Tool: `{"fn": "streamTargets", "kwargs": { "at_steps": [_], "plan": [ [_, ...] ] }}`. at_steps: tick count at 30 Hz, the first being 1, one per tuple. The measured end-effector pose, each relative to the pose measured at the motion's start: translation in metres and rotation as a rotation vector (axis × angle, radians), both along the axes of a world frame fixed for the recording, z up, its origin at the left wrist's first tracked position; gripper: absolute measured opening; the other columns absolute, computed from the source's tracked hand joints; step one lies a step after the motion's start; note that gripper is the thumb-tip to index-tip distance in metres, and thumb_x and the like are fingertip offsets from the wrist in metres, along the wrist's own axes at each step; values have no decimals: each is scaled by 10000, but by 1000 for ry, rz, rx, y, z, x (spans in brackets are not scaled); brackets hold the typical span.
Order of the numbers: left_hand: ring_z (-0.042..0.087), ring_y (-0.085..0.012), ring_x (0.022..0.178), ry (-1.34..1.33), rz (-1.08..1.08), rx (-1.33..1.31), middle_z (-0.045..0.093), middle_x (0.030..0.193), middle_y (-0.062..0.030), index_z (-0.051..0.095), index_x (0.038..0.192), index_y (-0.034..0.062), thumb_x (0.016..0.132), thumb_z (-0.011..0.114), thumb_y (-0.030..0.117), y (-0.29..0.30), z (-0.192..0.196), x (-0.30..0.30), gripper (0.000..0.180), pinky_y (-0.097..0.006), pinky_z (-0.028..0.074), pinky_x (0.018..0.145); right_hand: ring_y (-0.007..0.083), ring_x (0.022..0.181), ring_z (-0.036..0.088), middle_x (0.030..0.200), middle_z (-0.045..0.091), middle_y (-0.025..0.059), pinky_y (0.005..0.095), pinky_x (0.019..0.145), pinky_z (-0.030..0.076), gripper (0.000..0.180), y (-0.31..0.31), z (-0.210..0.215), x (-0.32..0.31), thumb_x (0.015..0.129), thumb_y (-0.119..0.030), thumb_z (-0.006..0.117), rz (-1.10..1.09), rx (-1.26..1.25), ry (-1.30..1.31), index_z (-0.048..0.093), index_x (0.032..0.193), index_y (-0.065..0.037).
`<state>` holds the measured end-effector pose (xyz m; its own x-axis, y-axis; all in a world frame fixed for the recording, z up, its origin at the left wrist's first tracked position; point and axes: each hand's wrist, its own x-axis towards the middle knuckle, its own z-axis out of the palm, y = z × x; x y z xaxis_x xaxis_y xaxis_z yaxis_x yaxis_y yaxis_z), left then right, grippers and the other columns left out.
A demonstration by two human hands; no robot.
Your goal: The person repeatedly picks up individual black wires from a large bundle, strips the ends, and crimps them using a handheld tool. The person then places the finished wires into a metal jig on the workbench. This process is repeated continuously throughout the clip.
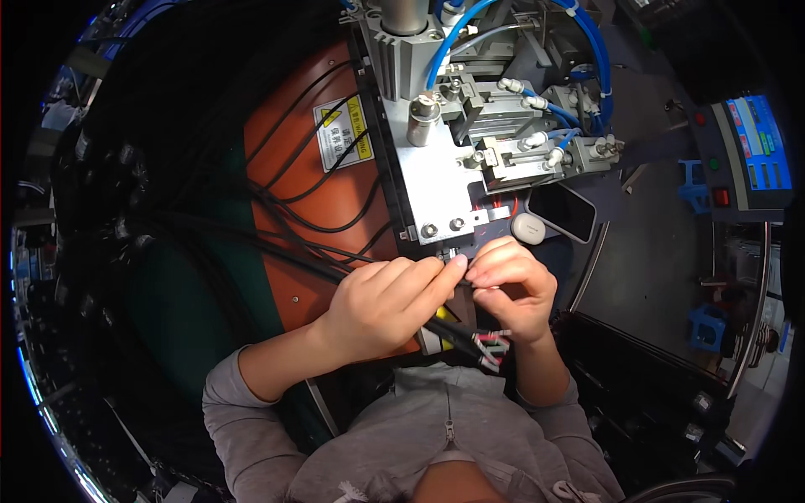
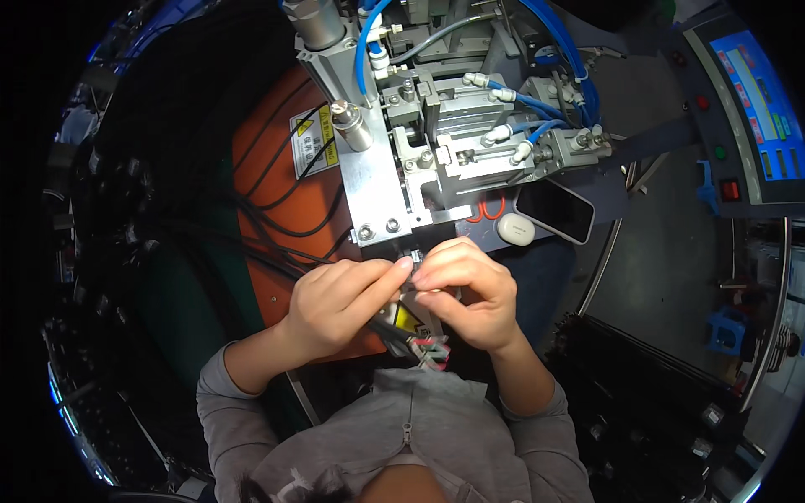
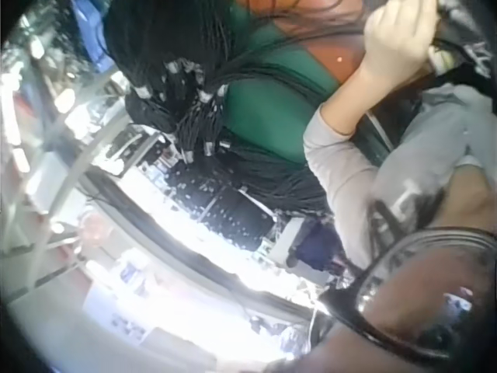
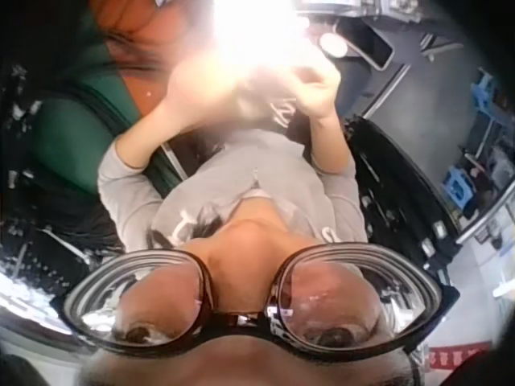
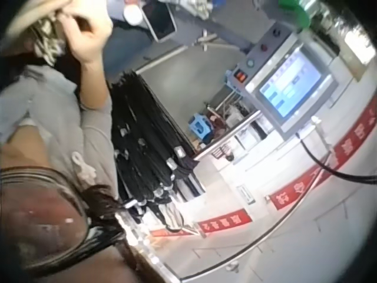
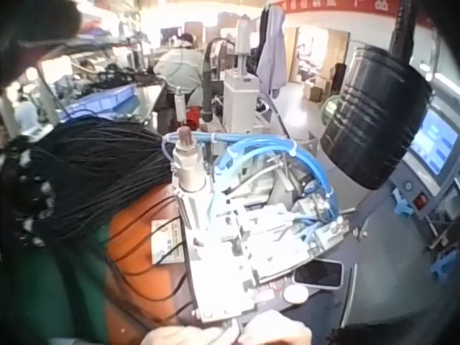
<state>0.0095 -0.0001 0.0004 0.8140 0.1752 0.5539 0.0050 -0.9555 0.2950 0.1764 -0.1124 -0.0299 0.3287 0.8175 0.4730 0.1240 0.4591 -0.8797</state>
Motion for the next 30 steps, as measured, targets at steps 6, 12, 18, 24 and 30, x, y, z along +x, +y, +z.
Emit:
{"fn": "streamTargets", "kwargs": {
  "at_steps": [6,12,18,24,30],
  "plan": [
    [533,-136,555,-7,65,-145,510,683,-14,646,882,40,753,689,143,-3,-8,4,170,-271,394,452,189,802,594,887,622,116,286,725,475,256,7,-3,-29,708,46,756,-287,-137,154,622,924,14],
    [530,-158,548,-57,92,-175,482,662,-22,614,809,49,734,715,140,-2,-6,6,156,-295,400,438,221,770,615,829,665,91,317,704,480,121,9,5,-19,719,-20,747,-258,-130,-296,669,810,-4],
    [514,-160,534,-67,90,-198,461,650,-23,608,798,50,721,722,135,-3,-6,9,162,-286,396,432,193,742,612,788,662,88,277,669,468,133,11,5,-26,699,20,764,-301,-175,72,661,782,2],
    [509,-125,564,-1,146,-56,463,684,-14,600,799,58,727,682,121,-6,-6,8,125,-262,392,438,219,682,556,722,604,76,301,642,436,157,11,13,-23,711,-10,750,-414,-197,-420,604,767,-27],
    [492,-92,601,28,42,-8,475,726,12,644,924,45,716,621,125,0,-14,6,224,-234,370,441,157,729,552,791,587,65,270,703,426,125,-5,13,5,793,-66,697,-1,-511,83,602,820,12]
  ]
}}
